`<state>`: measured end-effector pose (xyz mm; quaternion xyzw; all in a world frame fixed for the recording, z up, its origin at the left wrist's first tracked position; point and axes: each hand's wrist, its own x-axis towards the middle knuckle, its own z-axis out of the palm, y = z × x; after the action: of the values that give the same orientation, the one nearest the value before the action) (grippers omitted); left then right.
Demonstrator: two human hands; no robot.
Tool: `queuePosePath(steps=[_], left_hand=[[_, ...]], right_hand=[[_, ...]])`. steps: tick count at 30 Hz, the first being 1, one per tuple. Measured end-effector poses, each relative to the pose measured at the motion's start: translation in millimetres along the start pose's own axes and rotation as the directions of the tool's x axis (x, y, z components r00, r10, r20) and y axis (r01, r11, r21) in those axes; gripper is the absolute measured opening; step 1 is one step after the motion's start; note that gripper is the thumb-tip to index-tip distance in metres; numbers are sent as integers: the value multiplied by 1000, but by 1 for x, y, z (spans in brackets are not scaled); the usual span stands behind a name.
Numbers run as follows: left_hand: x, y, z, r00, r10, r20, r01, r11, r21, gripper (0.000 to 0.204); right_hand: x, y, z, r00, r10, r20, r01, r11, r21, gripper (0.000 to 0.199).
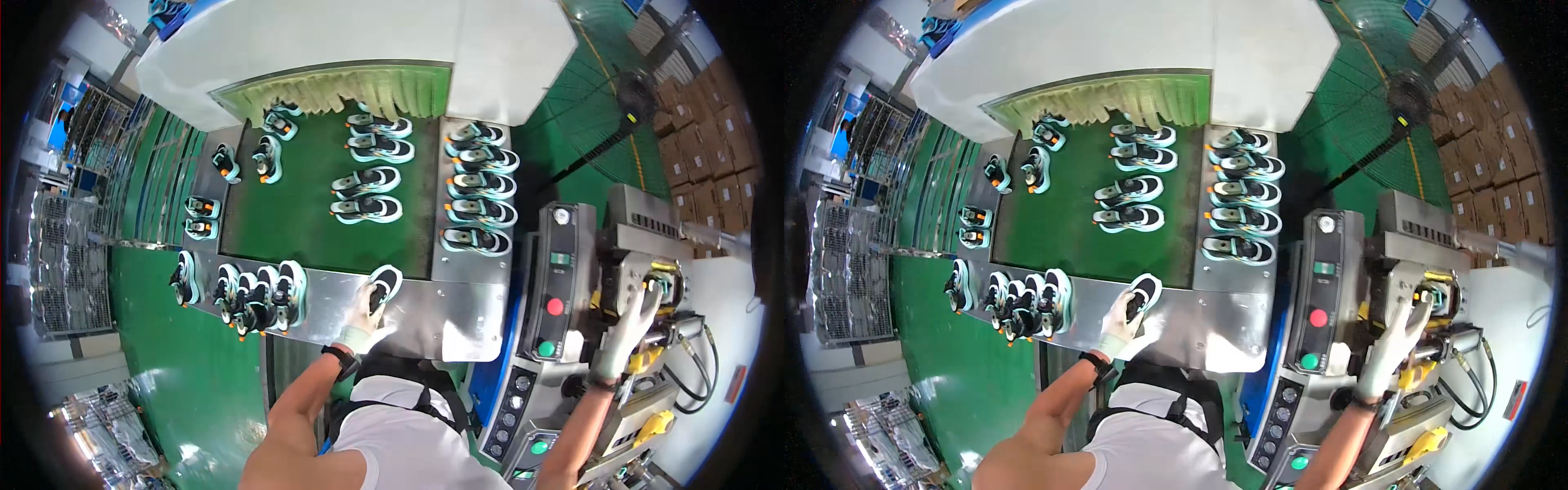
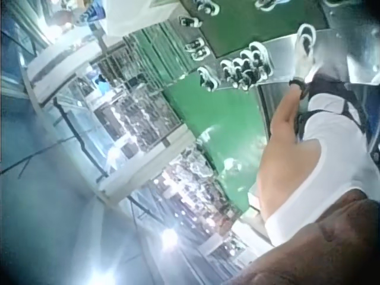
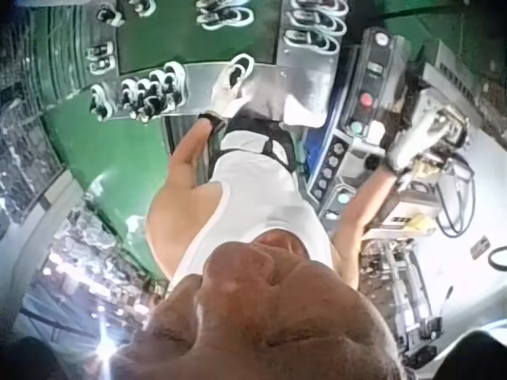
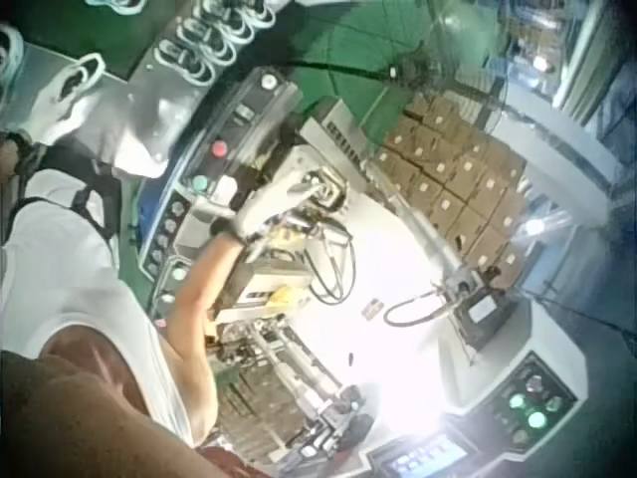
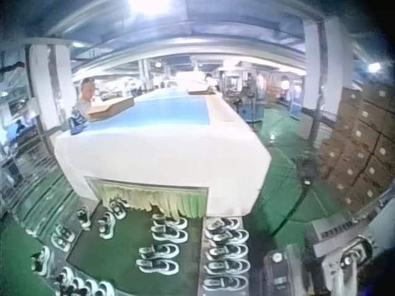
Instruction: Processing athletic shoes through automated pressing and heating machines on a factory line.
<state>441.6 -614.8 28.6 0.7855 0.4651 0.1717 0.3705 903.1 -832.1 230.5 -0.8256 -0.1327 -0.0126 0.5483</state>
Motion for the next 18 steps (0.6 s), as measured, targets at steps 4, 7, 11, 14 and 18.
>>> queuePosePath(steps=[4,7,11,14,18], left_hand=[[10,-50,-2,999,46,23,-46,999,6,58],[37,-47,-25,957,157,244,-156,987,-24,67],[109,-141,-92,915,253,314,-231,967,-108,66],[244,-174,-177,987,76,-143,-40,971,237,60],[388,-242,-249,931,241,-275,-138,928,346,75]], right_hand=[[-144,89,20,966,-239,99,222,573,-789,87],[-164,183,8,981,-177,80,159,497,-853,110],[-172,139,14,947,-59,315,304,485,-820,111],[-192,105,15,991,82,109,62,439,-896,101],[-243,103,25,982,120,147,80,437,-896,95]])
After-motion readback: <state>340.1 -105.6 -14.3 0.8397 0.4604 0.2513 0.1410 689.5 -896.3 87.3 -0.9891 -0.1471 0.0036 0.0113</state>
